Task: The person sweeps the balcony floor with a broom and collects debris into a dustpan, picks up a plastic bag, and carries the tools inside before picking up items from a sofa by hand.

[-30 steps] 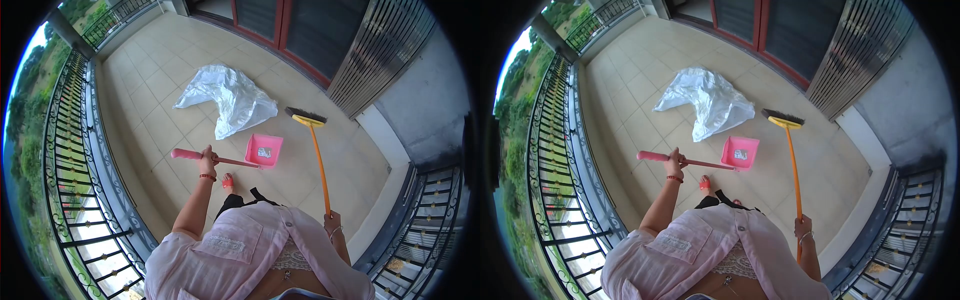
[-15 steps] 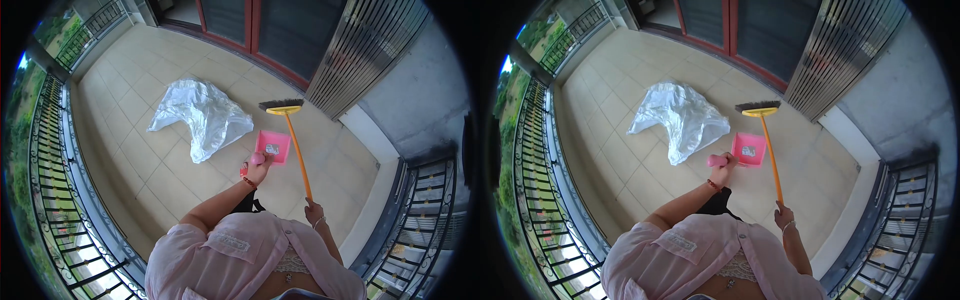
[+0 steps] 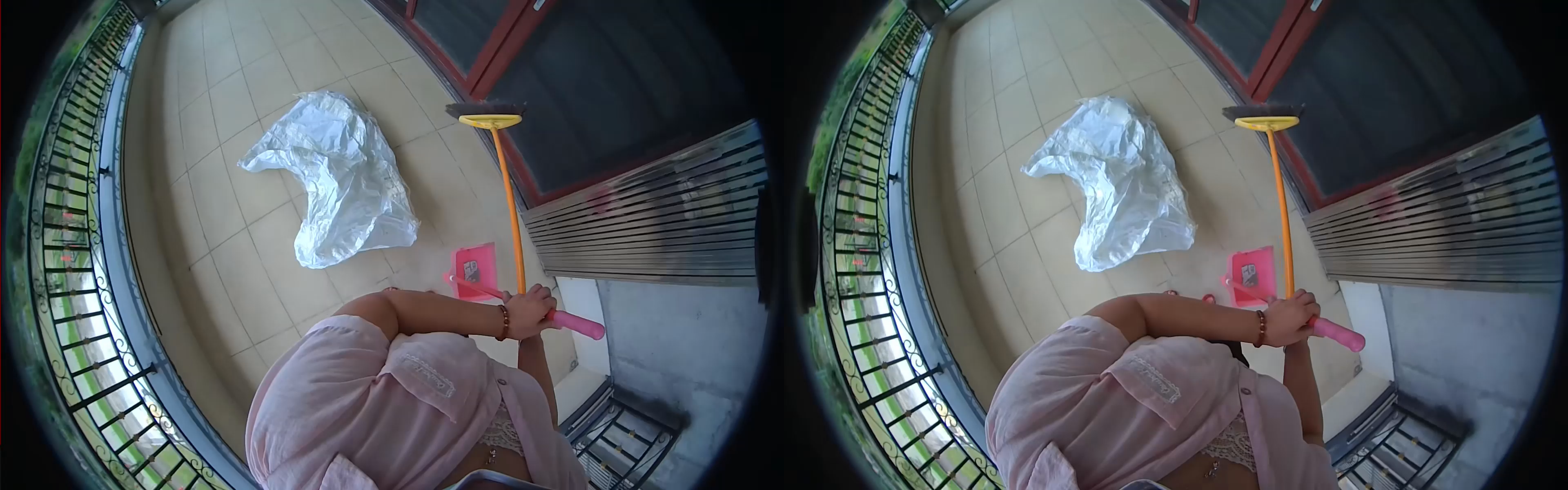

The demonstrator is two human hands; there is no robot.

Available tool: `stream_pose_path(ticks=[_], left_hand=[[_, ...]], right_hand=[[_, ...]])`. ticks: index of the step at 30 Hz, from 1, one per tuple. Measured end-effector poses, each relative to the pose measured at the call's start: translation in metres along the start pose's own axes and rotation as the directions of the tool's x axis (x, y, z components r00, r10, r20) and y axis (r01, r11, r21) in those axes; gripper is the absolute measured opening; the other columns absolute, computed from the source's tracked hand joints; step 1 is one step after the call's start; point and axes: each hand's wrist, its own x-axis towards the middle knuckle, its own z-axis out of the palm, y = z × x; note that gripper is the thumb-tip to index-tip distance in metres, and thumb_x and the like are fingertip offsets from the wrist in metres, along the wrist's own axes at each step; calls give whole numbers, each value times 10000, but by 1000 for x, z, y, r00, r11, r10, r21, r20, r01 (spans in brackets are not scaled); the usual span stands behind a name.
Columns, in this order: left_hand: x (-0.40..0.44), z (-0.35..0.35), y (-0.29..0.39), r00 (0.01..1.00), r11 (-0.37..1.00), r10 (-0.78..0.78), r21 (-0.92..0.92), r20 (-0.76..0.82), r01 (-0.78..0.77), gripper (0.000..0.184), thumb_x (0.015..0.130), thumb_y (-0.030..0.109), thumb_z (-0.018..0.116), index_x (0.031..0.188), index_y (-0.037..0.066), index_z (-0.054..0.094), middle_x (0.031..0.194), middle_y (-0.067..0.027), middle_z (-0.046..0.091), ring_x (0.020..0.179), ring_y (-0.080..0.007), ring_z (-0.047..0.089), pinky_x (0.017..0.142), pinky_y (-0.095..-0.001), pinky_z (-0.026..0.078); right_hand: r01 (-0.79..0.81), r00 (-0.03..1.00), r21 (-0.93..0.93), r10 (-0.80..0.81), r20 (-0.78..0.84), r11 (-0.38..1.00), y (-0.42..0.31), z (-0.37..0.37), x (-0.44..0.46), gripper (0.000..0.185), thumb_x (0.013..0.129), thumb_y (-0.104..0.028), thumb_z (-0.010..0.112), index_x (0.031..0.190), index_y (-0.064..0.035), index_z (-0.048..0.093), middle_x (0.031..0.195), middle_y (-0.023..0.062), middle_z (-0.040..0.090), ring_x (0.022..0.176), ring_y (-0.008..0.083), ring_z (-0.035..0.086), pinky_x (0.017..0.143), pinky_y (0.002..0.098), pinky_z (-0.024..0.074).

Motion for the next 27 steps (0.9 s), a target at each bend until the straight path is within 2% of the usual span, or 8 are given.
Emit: stream_pose_path(ticks=[6, 9, 13, 15, 17, 20, 23, 27], left_hand=[[153, -70, -72, 992, 993, -84, -93, -97, 75, 518, 802, 358, 690, 1162, 49, 481, 1112, -140, 466, 1090, -336, 481, 862, -454, 454], [176, -91, -168, 843, 973, -90, -226, -530, -38, 620, 806, 300, 714, 1275, 33, 409, 1152, -165, 464, 1078, -326, 494, 916, -435, 445], [82, -99, -369, 154, 656, -689, -519, -708, 548, 381, 878, 221, 617, 1127, -57, 541, 957, -163, 594, 835, -256, 613, 750, -321, 518], [3, -84, -468, -306, 425, -750, -782, -586, 456, 303, 858, 211, 550, 985, -56, 617, 874, -195, 674, 752, -347, 636, 727, -380, 504], [-57, -99, -505, -445, 39, -893, -971, 73, -236, 326, 856, 217, 533, 1098, 8, 589, 910, -145, 654, 817, -287, 638, 763, -427, 511], [-121, -101, -573, -316, 36, -916, -733, 248, -679, 393, 891, 263, 551, 1220, 62, 476, 1221, -112, 529, 1095, -264, 536, 918, -507, 444], [-127, -107, -647, -542, 120, -716, -687, 440, -716, 614, 875, 406, 605, 1346, 63, 412, 1366, -111, 439, 1167, -289, 487, 911, -489, 451], [-130, -128, -718, -469, 31, -705, -638, 532, -770, 790, 825, 554, 622, 1425, 125, 339, 1437, -107, 374, 1240, -315, 430, 932, -480, 421]], right_hand=[[112, 992, -40, -109, 71, 993, -2, -57, 202, 302, 811, -284, 666, 933, -8, 676, 746, 176, 666, 694, 281, 665, 693, 369, 509], [174, 978, -83, -162, 132, 981, -14, -92, 305, 283, 819, -272, 656, 909, -5, 684, 734, 174, 665, 687, 276, 665, 691, 366, 508], [178, 957, -94, -150, 247, 980, -42, -126, 404, 238, 868, -209, 594, 863, -5, 716, 728, 98, 684, 743, 173, 650, 707, 321, 499], [310, 917, -42, -287, 279, 950, -80, -137, 440, 241, 875, -190, 582, 914, 9, 714, 714, 66, 679, 670, 137, 624, 647, 292, 493], [326, 895, -78, -281, 347, 942, -99, -142, 482, 244, 877, -188, 576, 921, 8, 714, 691, 60, 665, 578, 117, 578, 572, 271, 477], [242, 895, -177, -148, 421, 954, -150, -132, 522, 257, 895, -209, 563, 964, -8, 708, 613, 18, 589, 480, 89, 504, 464, 243, 427], [132, 891, -289, 14, 454, 948, -206, -120, 565, 264, 906, -225, 554, 1017, -32, 696, 562, -15, 504, 442, 71, 463, 406, 225, 379], [145, 898, -294, 0, 441, 945, -258, -87, 620, 242, 887, -193, 584, 993, -19, 714, 668, 21, 634, 601, 80, 569, 589, 235, 471]])
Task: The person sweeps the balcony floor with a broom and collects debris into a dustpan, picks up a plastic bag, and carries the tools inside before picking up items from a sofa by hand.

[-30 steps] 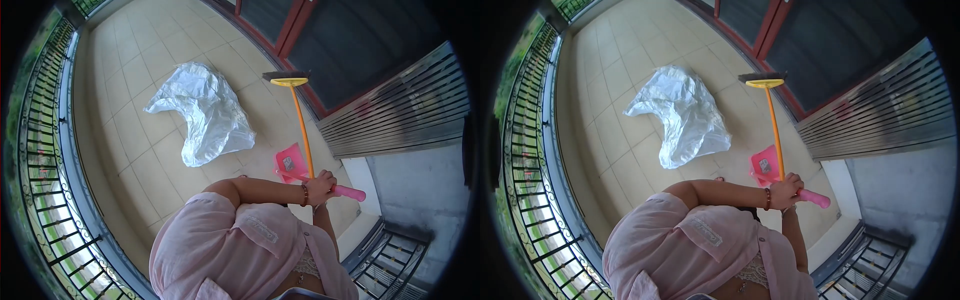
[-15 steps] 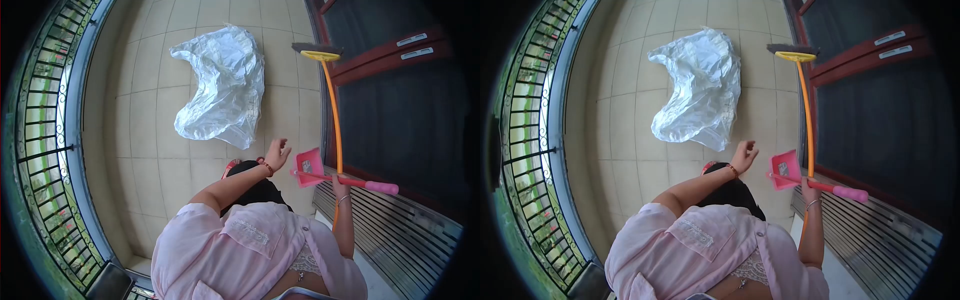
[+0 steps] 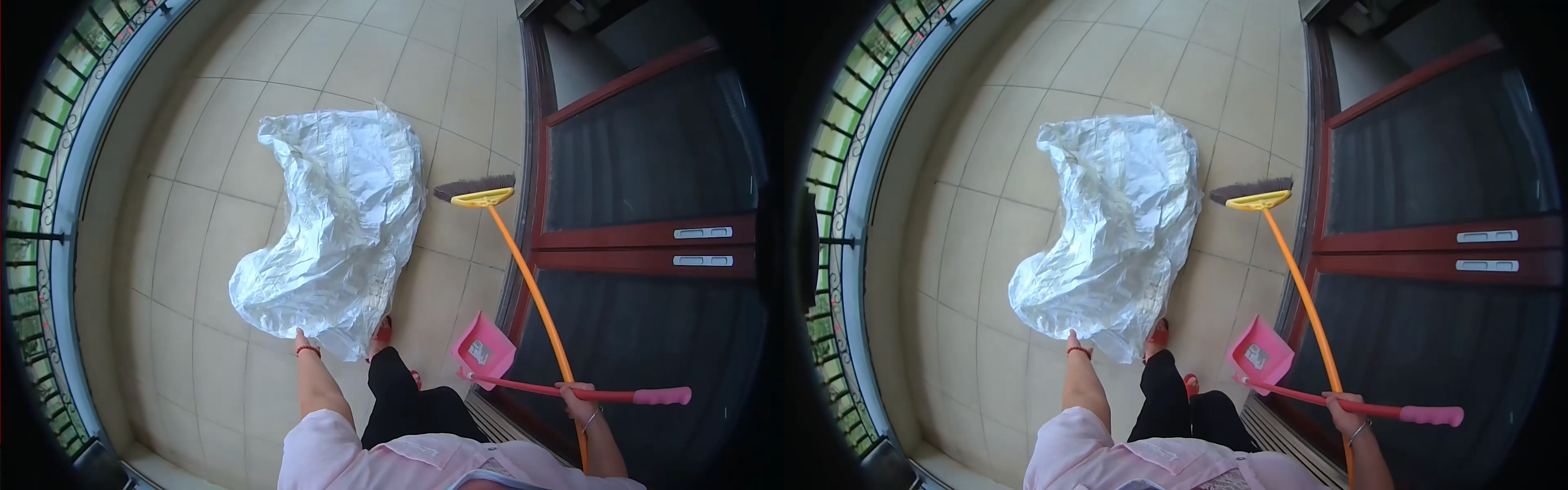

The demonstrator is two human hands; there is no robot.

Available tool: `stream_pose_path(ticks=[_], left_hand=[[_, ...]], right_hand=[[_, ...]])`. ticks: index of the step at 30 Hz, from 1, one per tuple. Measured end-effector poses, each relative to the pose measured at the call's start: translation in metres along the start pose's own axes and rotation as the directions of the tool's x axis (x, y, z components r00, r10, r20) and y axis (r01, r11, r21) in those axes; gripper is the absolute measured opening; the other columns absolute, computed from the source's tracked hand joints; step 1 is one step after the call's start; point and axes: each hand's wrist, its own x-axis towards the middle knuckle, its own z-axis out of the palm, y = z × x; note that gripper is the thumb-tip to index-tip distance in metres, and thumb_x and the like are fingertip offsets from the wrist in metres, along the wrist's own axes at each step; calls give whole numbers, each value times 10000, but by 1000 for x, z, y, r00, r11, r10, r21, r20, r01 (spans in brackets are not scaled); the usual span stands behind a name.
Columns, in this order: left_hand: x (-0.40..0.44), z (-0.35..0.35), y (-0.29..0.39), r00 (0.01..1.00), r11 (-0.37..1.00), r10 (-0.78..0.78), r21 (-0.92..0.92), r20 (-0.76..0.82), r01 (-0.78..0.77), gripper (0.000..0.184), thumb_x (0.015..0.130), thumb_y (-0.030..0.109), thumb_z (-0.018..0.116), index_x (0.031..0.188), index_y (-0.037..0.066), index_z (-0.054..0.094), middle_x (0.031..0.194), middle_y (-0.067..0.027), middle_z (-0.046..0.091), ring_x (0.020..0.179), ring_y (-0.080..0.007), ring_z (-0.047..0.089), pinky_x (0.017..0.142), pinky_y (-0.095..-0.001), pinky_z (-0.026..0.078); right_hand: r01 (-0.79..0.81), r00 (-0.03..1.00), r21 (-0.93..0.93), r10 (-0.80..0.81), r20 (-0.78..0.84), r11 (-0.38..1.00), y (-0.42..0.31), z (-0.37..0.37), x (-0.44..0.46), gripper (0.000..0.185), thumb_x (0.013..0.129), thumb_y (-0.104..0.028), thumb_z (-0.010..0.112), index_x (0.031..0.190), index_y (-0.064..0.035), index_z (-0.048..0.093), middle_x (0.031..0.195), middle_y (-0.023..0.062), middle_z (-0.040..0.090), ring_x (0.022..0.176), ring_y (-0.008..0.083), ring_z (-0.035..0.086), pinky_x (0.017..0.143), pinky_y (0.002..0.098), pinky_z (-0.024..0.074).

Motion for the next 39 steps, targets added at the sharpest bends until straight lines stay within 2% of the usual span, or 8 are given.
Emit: stream_pose_path(ticks=[5, 7, 11, 14, 20, 30, 35, 39], left_hand=[[17, 30, 23, 983, 957, -99, -255, 155, 136, 745, 810, 541, 653, 1390, 159, 384, 1419, -80, 400, 1232, -270, 436, 870, -445, 412], [-8, 42, 43, 992, 992, 34, -126, 121, -18, 634, 828, 468, 668, 1328, 155, 436, 1317, -78, 478, 1170, -237, 463, 852, -418, 405], [-79, 57, 103, 904, 832, 425, -376, -40, -408, 336, 866, 273, 666, 1072, 25, 569, 999, -72, 600, 883, -198, 566, 732, -383, 473], [-185, 74, 196, 828, 745, 558, -474, 58, -469, 270, 883, 224, 652, 1014, -3, 588, 929, -62, 615, 808, -186, 577, 699, -362, 487], [-390, 147, 431, 552, 553, 821, -433, 142, -712, 170, 916, 204, 617, 951, 41, 588, 875, -16, 596, 775, -139, 544, 692, -314, 473], [-789, 252, 779, 304, 189, 949, -612, -89, -768, 208, 904, 168, 619, 996, -16, 653, 933, -78, 641, 829, -198, 597, 787, -341, 504], [-956, 395, 835, 142, 43, 977, -507, -158, -861, 247, 884, 144, 637, 1040, -46, 645, 975, -112, 646, 863, -218, 606, 803, -341, 498], [-994, 560, 879, 181, 89, 977, -557, -111, -826, 224, 878, 116, 636, 1013, -63, 641, 970, -124, 650, 829, -227, 617, 764, -337, 510]], right_hand=[[-140, 990, -12, 140, -3, 990, -70, -24, 55, 248, 885, -203, 571, 1005, -37, 711, 609, 2, 592, 489, 72, 523, 453, 222, 426], [-129, 991, -26, 129, -24, 991, -95, -39, 69, 246, 884, -206, 574, 1009, -43, 710, 598, -2, 580, 472, 70, 515, 434, 220, 416], [-108, 994, -30, 108, -22, 994, -146, -84, 84, 237, 876, -200, 578, 986, -43, 717, 618, 22, 609, 519, 92, 561, 495, 237, 465], [84, 993, -78, -89, -72, 993, -159, -121, 96, 228, 861, -190, 582, 943, -30, 724, 685, 67, 665, 642, 136, 636, 625, 275, 515], [169, 979, -42, -173, -109, 985, -232, -182, 129, 245, 845, -218, 590, 964, -51, 725, 639, 51, 638, 520, 133, 596, 501, 281, 495], [124, 991, 86, -118, -71, 989, -398, -326, 265, 218, 804, -221, 611, 814, -22, 701, 673, 91, 667, 657, 164, 649, 609, 333, 501], [207, 969, 90, -191, -155, 974, -499, -397, 395, 210, 816, -208, 592, 793, -28, 697, 694, 76, 673, 696, 164, 653, 648, 339, 504], [132, 983, 182, -105, -153, 974, -618, -467, 484, 183, 803, -181, 610, 745, -24, 684, 627, 51, 639, 635, 145, 631, 597, 314, 496]])
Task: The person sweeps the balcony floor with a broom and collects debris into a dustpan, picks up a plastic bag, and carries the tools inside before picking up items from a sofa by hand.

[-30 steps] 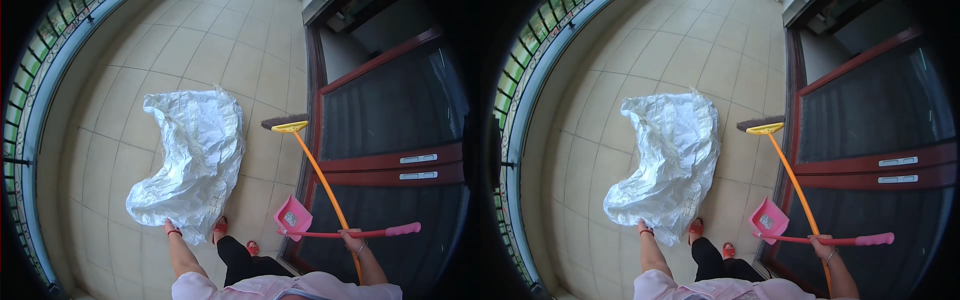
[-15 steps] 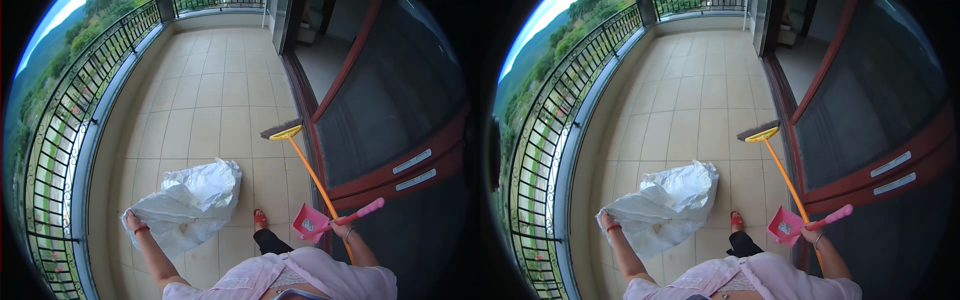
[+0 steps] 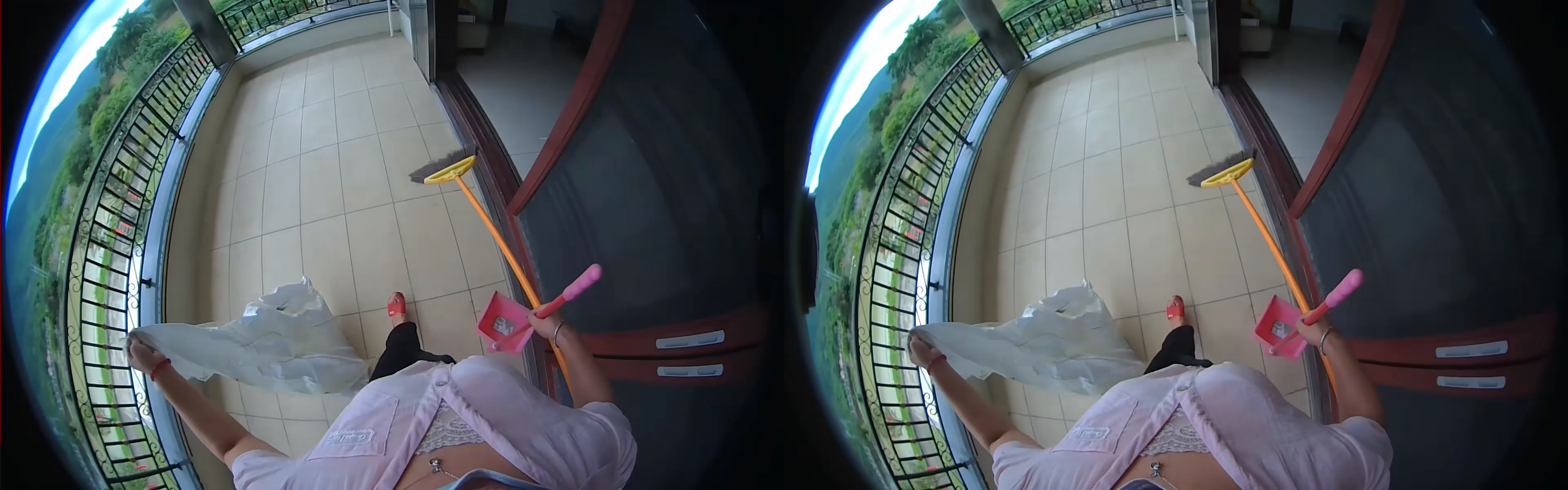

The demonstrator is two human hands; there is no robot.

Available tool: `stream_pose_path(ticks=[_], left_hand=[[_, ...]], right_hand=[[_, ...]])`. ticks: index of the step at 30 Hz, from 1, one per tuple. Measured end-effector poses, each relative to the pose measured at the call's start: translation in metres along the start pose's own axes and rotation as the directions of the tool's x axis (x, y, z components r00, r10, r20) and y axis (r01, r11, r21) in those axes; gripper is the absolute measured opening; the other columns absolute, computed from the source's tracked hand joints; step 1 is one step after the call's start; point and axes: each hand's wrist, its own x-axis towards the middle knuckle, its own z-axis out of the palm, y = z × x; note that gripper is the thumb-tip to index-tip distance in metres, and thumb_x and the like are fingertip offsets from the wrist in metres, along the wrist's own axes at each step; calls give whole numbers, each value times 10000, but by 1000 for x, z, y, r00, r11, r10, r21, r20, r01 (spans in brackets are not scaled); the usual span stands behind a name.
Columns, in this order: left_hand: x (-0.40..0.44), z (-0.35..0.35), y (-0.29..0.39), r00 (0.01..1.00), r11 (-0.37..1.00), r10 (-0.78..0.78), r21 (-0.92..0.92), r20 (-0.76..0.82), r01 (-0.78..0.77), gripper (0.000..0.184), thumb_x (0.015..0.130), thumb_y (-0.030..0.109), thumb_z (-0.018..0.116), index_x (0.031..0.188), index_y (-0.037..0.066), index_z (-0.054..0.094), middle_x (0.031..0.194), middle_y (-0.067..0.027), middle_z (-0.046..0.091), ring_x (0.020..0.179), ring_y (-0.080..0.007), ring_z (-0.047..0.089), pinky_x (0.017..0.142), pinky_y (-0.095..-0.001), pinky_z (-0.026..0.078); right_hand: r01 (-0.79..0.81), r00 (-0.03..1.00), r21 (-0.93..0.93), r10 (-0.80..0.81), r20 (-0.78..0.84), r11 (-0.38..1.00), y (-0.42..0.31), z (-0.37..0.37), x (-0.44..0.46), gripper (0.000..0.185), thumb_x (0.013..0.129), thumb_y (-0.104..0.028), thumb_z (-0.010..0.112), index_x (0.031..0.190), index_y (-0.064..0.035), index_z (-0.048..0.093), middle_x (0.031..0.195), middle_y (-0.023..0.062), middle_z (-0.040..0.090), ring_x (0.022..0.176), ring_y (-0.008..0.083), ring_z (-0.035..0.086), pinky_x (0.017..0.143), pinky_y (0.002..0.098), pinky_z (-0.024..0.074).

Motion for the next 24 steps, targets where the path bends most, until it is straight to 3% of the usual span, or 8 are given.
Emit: stream_pose_path(ticks=[3, 4, 6, 10, 14, 19, 21, 24], left_hand=[[-21, 105, -54, 999, 999, 48, 10, 2, -48, 192, 879, 103, 628, 980, -59, 644, 952, -121, 652, 803, -224, 620, 743, -330, 516], [-16, 137, -70, 997, 992, 80, 99, 8, -80, 174, 882, 99, 617, 956, -56, 645, 931, -110, 651, 771, -200, 604, 729, -312, 508], [5, 204, -108, 998, 986, 62, 155, 29, -66, 164, 883, 96, 612, 946, -51, 646, 913, -98, 652, 756, -183, 589, 718, -297, 496], [39, 348, -190, 961, 882, 166, 403, 221, -245, 119, 885, 64, 585, 916, -31, 651, 860, -52, 654, 748, -134, 552, 701, -254, 451], [57, 488, -271, 961, 938, 134, 283, 243, -202, 123, 885, 58, 579, 906, -39, 651, 860, -58, 655, 750, -136, 556, 709, -267, 456], [34, 674, -350, 996, 962, 19, 268, 84, -41, 137, 844, 30, 546, 901, -46, 646, 848, -68, 644, 740, -152, 569, 682, -284, 485], [50, 740, -379, 996, 971, 71, 225, 49, -81, 137, 839, 26, 539, 892, -41, 646, 838, -64, 634, 732, -159, 570, 687, -278, 488], [30, 825, -357, 999, 979, 45, 198, 8, -46, 110, 834, 15, 524, 842, -20, 628, 825, -52, 618, 732, -157, 567, 687, -281, 494]], right_hand=[[109, 989, 68, -101, -106, 992, -19, 14, 126, 173, 800, -175, 608, 740, -32, 686, 624, 60, 637, 635, 164, 636, 583, 329, 492], [141, 983, 52, -133, -130, 989, -29, 19, 160, 174, 800, -175, 606, 740, -33, 686, 628, 62, 638, 639, 169, 639, 585, 333, 493], [60, 986, -81, -72, -153, 995, -78, 10, 233, 181, 798, -172, 601, 749, -18, 681, 663, 87, 654, 666, 190, 655, 608, 348, 499], [89, 995, -86, -93, -44, 992, -170, -50, 340, 187, 795, -167, 599, 763, 0, 677, 704, 108, 669, 692, 198, 666, 635, 352, 505], [49, 994, -36, -52, -98, 998, -238, -78, 466, 207, 803, -180, 596, 755, 11, 660, 686, 106, 660, 681, 197, 663, 620, 349, 503], [55, 986, 85, -41, -160, 995, -282, -117, 652, 211, 812, -208, 598, 754, -19, 671, 603, 70, 619, 557, 173, 624, 504, 323, 474], [-155, 984, 98, 163, -79, 983, -317, -138, 717, 192, 808, -220, 607, 759, -51, 683, 547, 46, 582, 449, 151, 565, 423, 303, 446], [-251, 967, 106, 255, -21, 962, -371, -188, 794, 158, 781, -190, 616, 830, -50, 671, 587, 47, 594, 485, 162, 576, 432, 312, 455]])
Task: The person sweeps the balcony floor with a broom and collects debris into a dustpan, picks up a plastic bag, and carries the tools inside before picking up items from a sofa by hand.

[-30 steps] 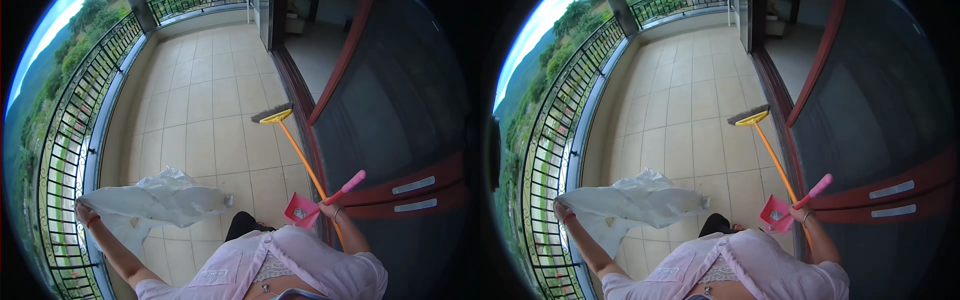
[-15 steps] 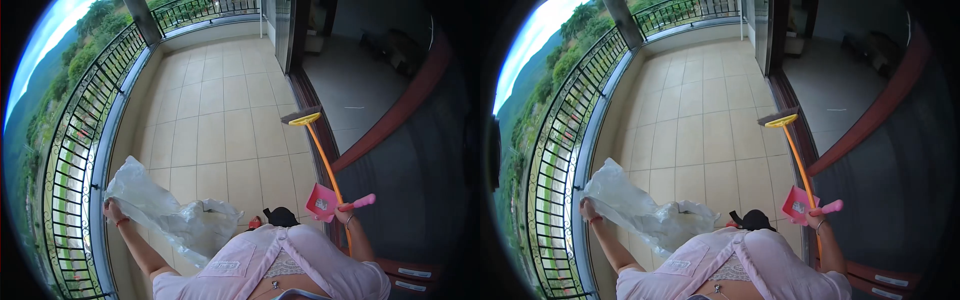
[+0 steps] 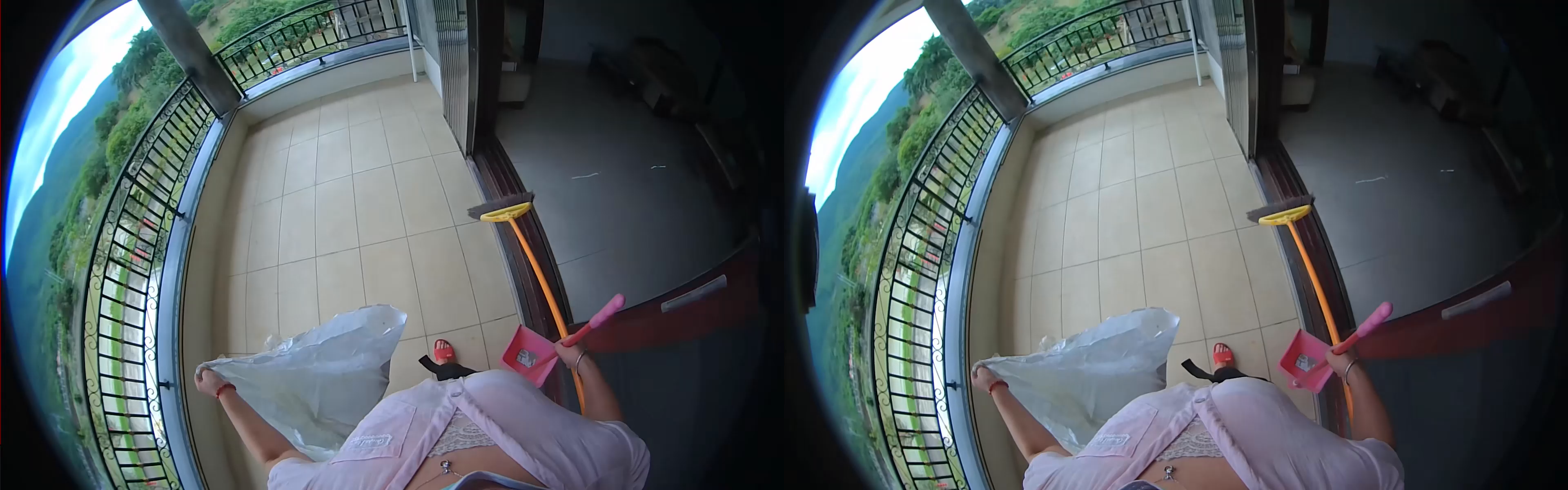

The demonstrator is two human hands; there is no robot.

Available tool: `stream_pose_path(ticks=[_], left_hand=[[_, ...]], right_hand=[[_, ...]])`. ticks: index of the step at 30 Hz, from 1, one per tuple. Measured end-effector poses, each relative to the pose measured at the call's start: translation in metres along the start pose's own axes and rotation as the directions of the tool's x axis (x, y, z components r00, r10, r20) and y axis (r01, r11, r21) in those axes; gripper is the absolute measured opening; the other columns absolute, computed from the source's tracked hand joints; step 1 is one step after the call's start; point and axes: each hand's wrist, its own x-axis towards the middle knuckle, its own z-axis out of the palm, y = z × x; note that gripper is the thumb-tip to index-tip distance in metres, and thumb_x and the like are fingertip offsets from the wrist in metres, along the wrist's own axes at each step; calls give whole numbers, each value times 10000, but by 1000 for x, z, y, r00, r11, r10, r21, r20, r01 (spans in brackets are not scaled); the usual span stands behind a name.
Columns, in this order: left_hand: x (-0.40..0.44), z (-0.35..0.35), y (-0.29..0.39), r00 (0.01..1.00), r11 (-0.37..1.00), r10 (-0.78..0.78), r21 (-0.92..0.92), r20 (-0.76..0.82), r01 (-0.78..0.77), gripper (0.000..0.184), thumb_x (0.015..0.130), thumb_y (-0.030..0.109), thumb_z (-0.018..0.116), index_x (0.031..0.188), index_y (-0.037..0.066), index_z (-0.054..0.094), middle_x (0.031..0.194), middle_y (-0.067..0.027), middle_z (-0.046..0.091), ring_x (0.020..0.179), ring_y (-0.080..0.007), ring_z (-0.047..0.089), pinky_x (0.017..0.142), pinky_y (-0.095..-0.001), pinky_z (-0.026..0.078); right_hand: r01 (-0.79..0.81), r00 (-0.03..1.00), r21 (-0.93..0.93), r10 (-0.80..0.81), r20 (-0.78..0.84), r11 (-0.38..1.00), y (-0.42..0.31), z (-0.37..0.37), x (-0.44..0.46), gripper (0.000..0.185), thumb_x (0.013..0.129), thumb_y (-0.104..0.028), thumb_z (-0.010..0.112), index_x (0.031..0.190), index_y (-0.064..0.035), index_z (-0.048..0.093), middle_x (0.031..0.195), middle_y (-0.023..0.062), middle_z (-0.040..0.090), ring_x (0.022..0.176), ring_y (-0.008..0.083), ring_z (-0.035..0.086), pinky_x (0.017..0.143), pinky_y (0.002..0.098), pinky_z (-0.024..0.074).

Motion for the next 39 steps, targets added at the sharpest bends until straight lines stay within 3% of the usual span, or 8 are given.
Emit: stream_pose_path(ticks=[5, 13, 15, 20, 27, 31, 35, 39], left_hand=[[-69, 63, 69, 995, 992, 92, 89, -47, -87, 93, 843, 10, 511, 827, -4, 601, 831, -51, 606, 744, -159, 575, 694, -299, 512], [-118, 282, 133, 987, 962, 54, -271, 150, -11, 96, 882, 7, 537, 817, 12, 608, 818, -44, 613, 711, -138, 559, 676, -257, 485], [-127, 347, 121, 965, 967, 122, -248, 232, -62, 96, 886, -1, 537, 822, 13, 609, 810, -38, 607, 706, -126, 554, 668, -250, 480], [-177, 552, 108, 847, 955, 135, -295, 514, 26, 45, 891, 11, 579, 868, -8, 611, 833, -36, 614, 716, -111, 555, 659, -244, 476], [-270, 782, 101, 669, 943, 267, -331, 694, -34, 120, 878, -1, 536, 944, -39, 629, 895, -79, 637, 797, -169, 603, 739, -287, 516], [-353, 889, 97, 635, 926, 276, -376, 722, 25, 194, 849, -9, 517, 1003, -51, 627, 932, -76, 630, 829, -162, 596, 752, -264, 489], [-426, 1014, 76, 703, 935, 331, -320, 630, -153, 253, 825, -2, 487, 1019, -73, 632, 946, -100, 638, 824, -163, 577, 776, -267, 467], [-461, 1122, -12, 518, 891, 200, 66, 832, -449, 324, 792, 24, 455, 1023, -89, 652, 947, -176, 693, 834, -228, 653, 766, -335, 512]], right_hand=[[-70, 997, -57, 72, 38, 996, -58, -69, 117, 188, 788, -227, 596, 782, -56, 675, 584, 72, 604, 462, 177, 582, 420, 316, 462], [-22, 996, -74, 15, -86, 997, -148, -76, 238, 189, 813, -209, 602, 814, -28, 653, 583, 58, 588, 425, 157, 552, 384, 303, 435], [-7, 990, -107, -9, -144, 994, -133, -84, 267, 242, 782, -237, 632, 891, -24, 671, 840, 134, 694, 804, 264, 684, 693, 369, 543], [-52, 968, -176, 6, -250, 983, -164, -103, 307, 173, 759, -184, 637, 824, -25, 664, 790, 126, 681, 777, 218, 673, 692, 361, 526], [-51, 929, 166, 107, -355, 985, -160, -151, 372, 189, 761, -202, 644, 746, -13, 653, 645, 93, 641, 636, 179, 645, 567, 340, 505], [-94, 930, 201, 158, -331, 975, -133, -186, 426, 258, 748, -249, 646, 858, -15, 642, 821, 157, 679, 813, 284, 675, 732, 370, 547], [-154, 901, 341, 273, -336, 927, -133, -227, 481, 187, 749, -209, 665, 750, -22, 668, 669, 96, 655, 656, 204, 651, 596, 343, 521], [-152, 871, 409, 318, -375, 900, -136, -281, 494, 206, 755, -255, 638, 734, -50, 644, 698, 120, 654, 698, 270, 651, 647, 361, 524]])
